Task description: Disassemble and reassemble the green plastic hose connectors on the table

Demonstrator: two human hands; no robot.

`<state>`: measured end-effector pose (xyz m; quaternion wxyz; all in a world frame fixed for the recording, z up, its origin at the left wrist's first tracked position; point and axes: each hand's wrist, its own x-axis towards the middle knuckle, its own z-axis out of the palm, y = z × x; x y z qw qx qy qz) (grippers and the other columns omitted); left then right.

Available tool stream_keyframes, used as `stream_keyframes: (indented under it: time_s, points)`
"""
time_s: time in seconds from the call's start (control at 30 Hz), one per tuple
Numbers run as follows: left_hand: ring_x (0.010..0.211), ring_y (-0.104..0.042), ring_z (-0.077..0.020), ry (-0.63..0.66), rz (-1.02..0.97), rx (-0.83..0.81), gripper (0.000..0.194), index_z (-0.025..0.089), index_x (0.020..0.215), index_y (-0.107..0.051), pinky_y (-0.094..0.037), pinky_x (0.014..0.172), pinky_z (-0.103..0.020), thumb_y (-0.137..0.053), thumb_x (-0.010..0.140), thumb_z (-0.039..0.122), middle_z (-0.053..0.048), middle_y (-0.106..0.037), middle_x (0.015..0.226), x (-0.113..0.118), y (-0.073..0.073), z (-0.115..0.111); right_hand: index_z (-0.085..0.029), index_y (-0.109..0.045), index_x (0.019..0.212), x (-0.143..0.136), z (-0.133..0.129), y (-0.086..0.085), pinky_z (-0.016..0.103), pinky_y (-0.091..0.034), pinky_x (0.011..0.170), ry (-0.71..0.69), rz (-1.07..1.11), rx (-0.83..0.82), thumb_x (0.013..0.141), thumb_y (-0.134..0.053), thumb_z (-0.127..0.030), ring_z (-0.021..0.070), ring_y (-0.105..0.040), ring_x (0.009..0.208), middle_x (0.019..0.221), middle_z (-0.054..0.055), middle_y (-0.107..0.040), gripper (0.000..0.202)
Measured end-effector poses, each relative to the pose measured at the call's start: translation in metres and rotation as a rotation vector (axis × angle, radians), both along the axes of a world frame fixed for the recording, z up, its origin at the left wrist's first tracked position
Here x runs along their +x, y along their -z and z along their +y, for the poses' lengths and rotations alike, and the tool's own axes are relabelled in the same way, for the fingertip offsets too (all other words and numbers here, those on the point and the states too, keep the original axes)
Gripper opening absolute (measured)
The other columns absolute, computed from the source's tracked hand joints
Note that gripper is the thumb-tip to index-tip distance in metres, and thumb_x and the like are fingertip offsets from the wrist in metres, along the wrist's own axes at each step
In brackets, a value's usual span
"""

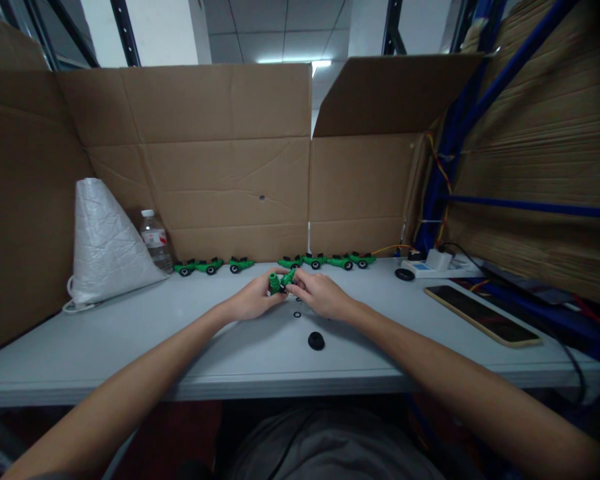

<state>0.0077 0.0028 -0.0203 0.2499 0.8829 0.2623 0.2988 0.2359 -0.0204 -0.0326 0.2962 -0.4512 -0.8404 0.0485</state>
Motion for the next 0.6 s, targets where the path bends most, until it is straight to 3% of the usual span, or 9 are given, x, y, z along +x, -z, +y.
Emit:
stream_keyframes:
  time_s: [0.6]
  points:
    - [0.107, -0.067, -0.0236, -0.012, -0.006, 0.019, 0.053, 0.015, 0.144, -0.054, -0.051, 0.097, -0.037, -0.068, 0.097, 0.036, -0.011, -0.072, 0.119, 0.0, -0.001, -0.0009, -0.019, -0.06, 0.103, -0.0005, 0.0012, 0.0011, 0.027, -0.03, 0.067, 0.007, 0.007, 0.007, 0.108, -0.057, -0.037, 0.0177, -0.058, 0.076, 0.085, 0.003, -0.067, 0.018]
